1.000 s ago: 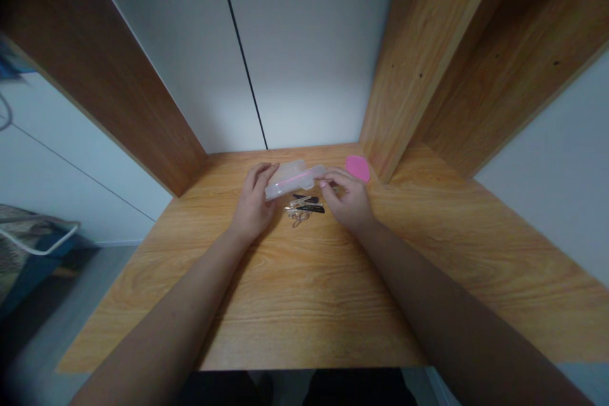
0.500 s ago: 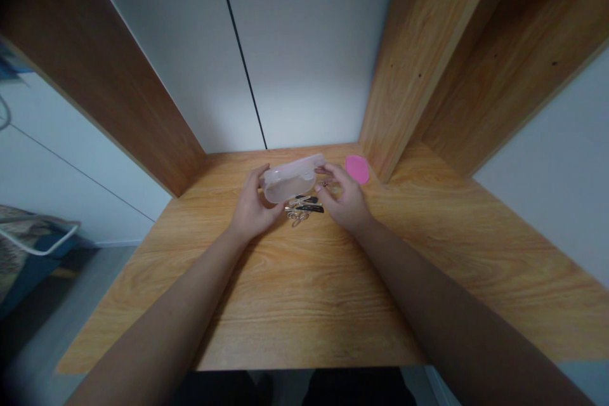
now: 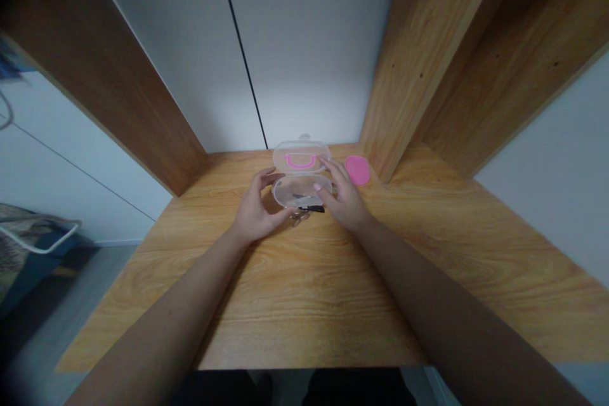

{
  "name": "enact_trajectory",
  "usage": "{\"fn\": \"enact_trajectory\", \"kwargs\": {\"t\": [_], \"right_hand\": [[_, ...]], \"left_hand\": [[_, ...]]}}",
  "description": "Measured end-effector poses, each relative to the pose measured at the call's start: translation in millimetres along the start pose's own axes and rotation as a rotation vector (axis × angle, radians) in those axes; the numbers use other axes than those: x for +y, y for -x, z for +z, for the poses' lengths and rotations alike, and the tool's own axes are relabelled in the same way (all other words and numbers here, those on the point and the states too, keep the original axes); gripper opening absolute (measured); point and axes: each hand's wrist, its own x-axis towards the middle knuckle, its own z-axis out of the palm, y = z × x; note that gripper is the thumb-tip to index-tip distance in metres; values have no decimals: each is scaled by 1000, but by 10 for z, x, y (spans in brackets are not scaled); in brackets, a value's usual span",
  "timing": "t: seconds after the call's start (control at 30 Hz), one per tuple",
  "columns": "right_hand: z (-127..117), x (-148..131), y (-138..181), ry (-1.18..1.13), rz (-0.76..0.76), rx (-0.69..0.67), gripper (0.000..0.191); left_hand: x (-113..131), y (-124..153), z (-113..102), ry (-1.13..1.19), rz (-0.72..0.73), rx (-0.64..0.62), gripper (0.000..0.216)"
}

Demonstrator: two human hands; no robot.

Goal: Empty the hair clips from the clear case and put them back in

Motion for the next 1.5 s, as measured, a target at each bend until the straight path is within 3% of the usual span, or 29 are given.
{"fn": "enact_trajectory", "kwargs": {"t": [0.1,0.2,0.43,0.77,0.9,1.0,1.13,1.5], "right_hand": [[-4,23,-5,-21,27,-15,55],[-3,36,-9,-21,24,-20,53],[-1,45,-8,-4,16,-15,52],[73,58,17,-41,24,37,60],[68,100,42,37,74,-122,50],[65,83,51,115,30,-265,53],[66,55,42,192,-83,-351,52],[57,40,15,95,-162,-391,27]], "left_hand": [[-44,11,13,77,3,17,110],[-75,6,10,66,47,7,115],[-54,-20,-15,-14,192,-81,94],[-54,-32,22,-43,-163,186,78],[-103,-37,-15,-60,-318,254,74],[-131,-26,-18,-80,-377,244,72],[-163,-13,5,-149,-417,188,70],[-210,1,25,-167,-389,92,61]]}}
